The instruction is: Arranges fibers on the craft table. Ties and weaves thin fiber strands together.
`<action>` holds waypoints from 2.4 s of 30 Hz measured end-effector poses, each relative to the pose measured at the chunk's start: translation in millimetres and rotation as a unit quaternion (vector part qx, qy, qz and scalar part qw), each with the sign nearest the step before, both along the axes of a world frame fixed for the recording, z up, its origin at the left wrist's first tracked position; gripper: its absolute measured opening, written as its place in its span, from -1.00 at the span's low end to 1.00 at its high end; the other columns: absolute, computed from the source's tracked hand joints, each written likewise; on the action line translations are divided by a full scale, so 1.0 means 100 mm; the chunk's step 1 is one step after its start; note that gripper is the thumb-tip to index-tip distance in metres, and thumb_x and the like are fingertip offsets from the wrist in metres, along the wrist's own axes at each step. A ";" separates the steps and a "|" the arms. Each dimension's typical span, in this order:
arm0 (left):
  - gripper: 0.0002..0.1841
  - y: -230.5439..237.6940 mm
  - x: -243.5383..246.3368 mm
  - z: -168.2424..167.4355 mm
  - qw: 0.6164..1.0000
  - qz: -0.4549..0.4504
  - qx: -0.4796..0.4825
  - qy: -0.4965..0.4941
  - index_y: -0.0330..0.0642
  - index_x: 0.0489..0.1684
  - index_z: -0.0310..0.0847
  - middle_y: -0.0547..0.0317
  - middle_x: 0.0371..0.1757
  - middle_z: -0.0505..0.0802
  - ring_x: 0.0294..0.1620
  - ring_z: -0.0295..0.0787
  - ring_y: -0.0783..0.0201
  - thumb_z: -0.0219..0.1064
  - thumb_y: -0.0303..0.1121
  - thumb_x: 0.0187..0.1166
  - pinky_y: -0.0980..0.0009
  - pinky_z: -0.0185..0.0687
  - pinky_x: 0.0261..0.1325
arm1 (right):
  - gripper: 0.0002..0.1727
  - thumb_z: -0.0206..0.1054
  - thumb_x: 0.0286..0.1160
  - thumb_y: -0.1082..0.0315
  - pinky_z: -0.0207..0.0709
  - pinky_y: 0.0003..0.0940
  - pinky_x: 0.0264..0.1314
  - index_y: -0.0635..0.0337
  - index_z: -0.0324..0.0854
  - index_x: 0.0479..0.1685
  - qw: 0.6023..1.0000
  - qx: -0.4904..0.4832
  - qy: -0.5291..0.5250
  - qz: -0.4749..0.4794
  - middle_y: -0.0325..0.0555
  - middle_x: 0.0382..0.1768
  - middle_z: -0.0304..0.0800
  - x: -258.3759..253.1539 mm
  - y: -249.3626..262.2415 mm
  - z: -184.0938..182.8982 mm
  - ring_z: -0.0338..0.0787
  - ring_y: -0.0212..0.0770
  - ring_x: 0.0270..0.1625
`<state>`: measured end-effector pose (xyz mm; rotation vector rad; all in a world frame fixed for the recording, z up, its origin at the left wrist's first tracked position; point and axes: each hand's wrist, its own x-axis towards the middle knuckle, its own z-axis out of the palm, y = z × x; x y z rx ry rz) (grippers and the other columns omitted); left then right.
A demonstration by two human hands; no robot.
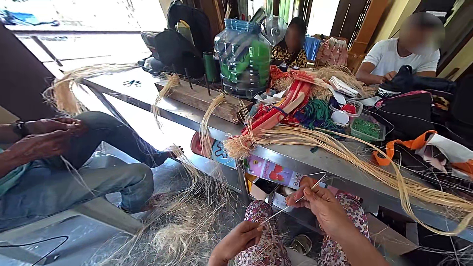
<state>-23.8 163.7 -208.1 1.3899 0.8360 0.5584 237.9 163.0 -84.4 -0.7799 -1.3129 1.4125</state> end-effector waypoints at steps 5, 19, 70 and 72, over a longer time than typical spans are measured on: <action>-0.58 0.05 -0.22 -0.13 0.991 0.075 -0.015 0.113 -0.07 -0.58 0.55 0.56 -0.76 0.47 -0.77 0.21 0.68 -0.05 -0.36 0.81 0.69 0.11 -0.66 | -0.59 -0.14 0.81 0.44 0.73 -0.36 0.23 0.20 0.68 -0.23 0.999 0.022 -0.025 -0.024 -0.19 -0.19 0.92 0.04 -0.02 -0.05 0.90 -0.30 0.01; -0.70 -0.38 -0.06 0.61 0.870 0.300 0.377 0.106 -0.14 -0.25 0.93 0.16 0.07 0.93 0.21 0.83 0.40 0.31 -0.16 0.57 0.39 0.68 0.34 | -0.57 -0.12 0.81 0.33 0.71 -0.54 -0.10 0.19 0.67 -0.31 0.971 -0.016 -0.137 0.194 -0.44 -0.45 0.81 -0.06 -0.19 -0.40 0.80 -0.55 -0.33; -0.77 -0.25 0.83 0.48 0.884 0.363 -0.081 -0.283 -0.36 -0.22 0.85 0.04 -0.34 0.96 -0.35 0.92 0.36 0.21 -0.66 0.61 0.50 0.82 -0.21 | -0.48 -0.15 0.78 0.21 0.62 -0.61 -0.41 0.14 0.80 -0.22 0.942 -0.223 -0.073 0.241 -0.48 -0.60 0.78 0.06 -0.32 -0.88 0.69 -0.59 -0.57; -0.77 -0.25 0.84 0.49 0.881 0.364 -0.096 -0.285 -0.36 -0.23 0.84 0.03 -0.34 0.96 -0.35 0.93 0.35 0.20 -0.66 0.62 0.50 0.82 -0.23 | -0.47 -0.16 0.77 0.21 0.62 -0.61 -0.41 0.14 0.81 -0.21 0.943 -0.225 -0.068 0.234 -0.46 -0.58 0.79 0.08 -0.32 -0.88 0.70 -0.58 -0.56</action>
